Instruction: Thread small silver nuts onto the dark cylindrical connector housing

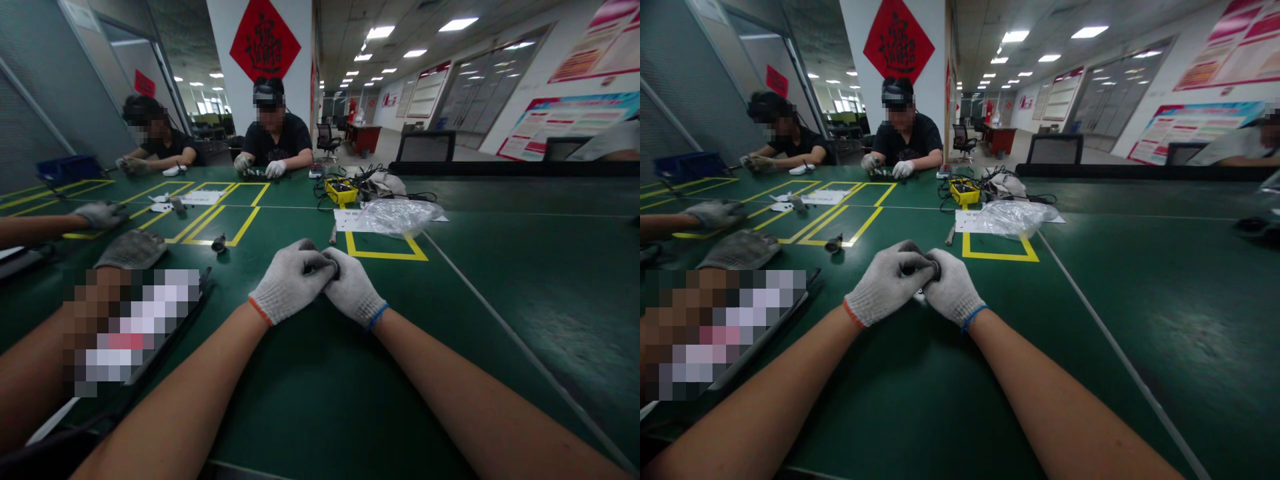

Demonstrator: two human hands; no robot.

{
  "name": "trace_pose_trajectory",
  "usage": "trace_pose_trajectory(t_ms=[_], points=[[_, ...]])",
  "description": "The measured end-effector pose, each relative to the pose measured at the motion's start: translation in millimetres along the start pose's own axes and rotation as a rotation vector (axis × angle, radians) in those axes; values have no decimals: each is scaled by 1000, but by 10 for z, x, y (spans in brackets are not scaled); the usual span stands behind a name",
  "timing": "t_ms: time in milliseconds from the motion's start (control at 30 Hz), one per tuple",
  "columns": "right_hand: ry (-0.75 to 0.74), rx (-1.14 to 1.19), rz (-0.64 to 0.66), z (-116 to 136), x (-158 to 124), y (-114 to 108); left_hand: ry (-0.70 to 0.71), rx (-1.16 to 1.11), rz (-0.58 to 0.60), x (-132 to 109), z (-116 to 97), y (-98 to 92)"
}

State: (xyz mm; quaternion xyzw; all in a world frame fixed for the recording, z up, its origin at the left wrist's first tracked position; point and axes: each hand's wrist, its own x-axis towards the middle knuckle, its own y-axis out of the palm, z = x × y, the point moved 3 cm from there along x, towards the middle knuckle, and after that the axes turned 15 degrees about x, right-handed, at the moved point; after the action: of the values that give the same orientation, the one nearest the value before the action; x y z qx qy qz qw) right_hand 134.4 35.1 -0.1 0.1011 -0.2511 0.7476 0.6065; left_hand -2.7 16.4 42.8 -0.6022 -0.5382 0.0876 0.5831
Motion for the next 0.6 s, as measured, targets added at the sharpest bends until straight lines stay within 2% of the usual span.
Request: trace_pose_trajectory(t_ms=[167,400,600], points=[[-21,28,-28,1,2,-20,95,57,1,-24,-47,-42],[-41,63,-124,6,-8,-23,179,129,-52,-74,-63,6],[-97,105,-238,-24,-10,-15,41,107,-180,-71,-80,26]])
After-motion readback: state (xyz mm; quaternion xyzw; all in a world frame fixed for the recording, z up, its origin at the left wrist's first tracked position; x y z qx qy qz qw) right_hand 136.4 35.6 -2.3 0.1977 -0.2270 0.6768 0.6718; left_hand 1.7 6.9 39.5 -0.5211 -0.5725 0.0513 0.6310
